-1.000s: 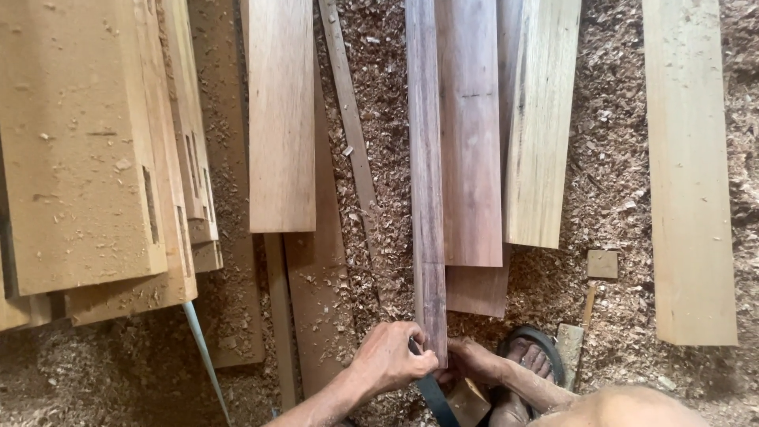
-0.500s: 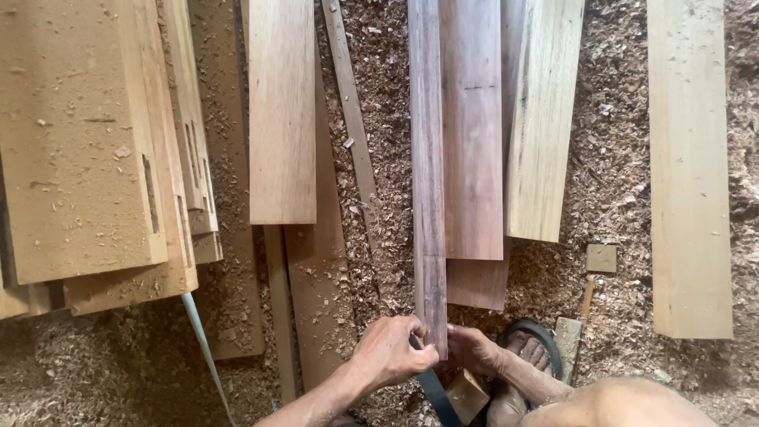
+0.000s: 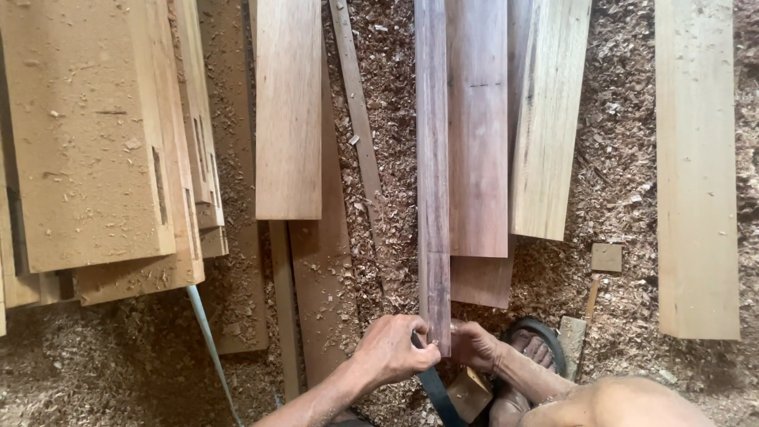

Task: Checking the squareness of wood planks and marking them using a try square in a workshop

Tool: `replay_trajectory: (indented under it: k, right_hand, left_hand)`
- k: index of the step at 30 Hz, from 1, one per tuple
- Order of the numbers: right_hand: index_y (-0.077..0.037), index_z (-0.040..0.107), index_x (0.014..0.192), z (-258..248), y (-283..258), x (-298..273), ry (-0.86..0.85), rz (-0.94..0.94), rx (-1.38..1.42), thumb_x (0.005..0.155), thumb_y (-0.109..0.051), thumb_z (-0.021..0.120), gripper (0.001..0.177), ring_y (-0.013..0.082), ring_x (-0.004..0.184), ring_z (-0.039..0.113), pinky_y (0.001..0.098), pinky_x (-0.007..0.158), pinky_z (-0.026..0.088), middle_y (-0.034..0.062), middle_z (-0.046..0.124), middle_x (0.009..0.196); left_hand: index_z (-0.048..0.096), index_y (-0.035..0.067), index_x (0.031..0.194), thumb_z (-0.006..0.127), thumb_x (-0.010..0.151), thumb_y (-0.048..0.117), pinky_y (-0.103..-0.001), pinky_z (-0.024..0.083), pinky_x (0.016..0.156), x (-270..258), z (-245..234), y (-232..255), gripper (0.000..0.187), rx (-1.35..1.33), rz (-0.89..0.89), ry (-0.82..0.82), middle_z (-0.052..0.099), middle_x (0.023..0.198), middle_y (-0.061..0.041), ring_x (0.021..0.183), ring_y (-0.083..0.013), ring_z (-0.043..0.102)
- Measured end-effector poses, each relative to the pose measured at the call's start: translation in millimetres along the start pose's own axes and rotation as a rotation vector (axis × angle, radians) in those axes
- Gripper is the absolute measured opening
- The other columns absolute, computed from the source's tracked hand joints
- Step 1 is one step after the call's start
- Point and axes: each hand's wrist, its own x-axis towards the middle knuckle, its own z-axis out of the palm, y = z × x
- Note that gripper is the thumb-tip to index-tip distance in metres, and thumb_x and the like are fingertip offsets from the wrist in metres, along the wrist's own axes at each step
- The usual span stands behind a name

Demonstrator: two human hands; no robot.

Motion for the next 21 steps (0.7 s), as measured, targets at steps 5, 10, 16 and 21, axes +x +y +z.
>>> replay_trajectory:
  k: [5, 10, 16, 21]
  right_hand:
    - [0.011, 0.04, 0.146, 46.9, -26.2, -17.2, 0.055, -0.003, -0.075, 0.065, -0.031, 0.086, 0.103, 0.0355, 0.117, 0.068, 0.0554, 0.108, 0.053, 0.0279, 0.065, 0.135]
    - [-0.005, 0.047, 0.138, 78.2, -35.6, -25.8, 0.339, 0.034, -0.723, 0.062, -0.044, 0.087, 0.093, 0.021, 0.102, 0.068, 0.036, 0.089, 0.057, 0.0113, 0.066, 0.12]
    - [-0.021, 0.073, 0.105, 98.1, -91.2, -71.6, -0.179, 0.226, -1.338, 0.094, -0.043, 0.065, 0.026, 0.0042, 0.081, 0.065, 0.0242, 0.075, 0.05, -0.0054, 0.074, 0.098]
    - [-0.008, 0.072, 0.131, 136.6, -167.2, -99.5, -0.15, -0.234, -0.945, 0.086, -0.027, 0.079, 0.049, 0.0182, 0.108, 0.067, 0.041, 0.096, 0.056, 0.0108, 0.078, 0.125]
  left_hand:
    - [0.068, 0.02, 0.12, 0.068, 0.089, 0.042, -0.026, 0.06, 0.083, -13.3, -46.9, 13.2, 0.038, -0.028, -0.15, -0.225, 0.073, 0.116, 0.001, 0.088, -0.0067, 0.069]
    - [0.065, 0.021, 0.096, 0.063, 0.088, 0.037, -0.02, 0.041, 0.063, -29.1, -79.1, -1.4, 0.018, 0.094, -0.178, -0.333, 0.062, 0.087, 0.008, 0.068, -0.0039, 0.047]
    - [0.064, 0.017, 0.109, 0.057, 0.093, 0.034, -0.024, 0.046, 0.068, -38.8, -86.2, 12.9, 0.024, -0.115, -0.123, -0.153, 0.07, 0.104, -0.002, 0.077, -0.0102, 0.057]
    - [0.075, 0.009, 0.11, 0.076, 0.087, 0.037, -0.029, 0.051, 0.048, 16.6, -71.8, 15.7, 0.036, -0.68, 0.035, 0.281, 0.065, 0.073, -0.009, 0.054, -0.014, 0.059]
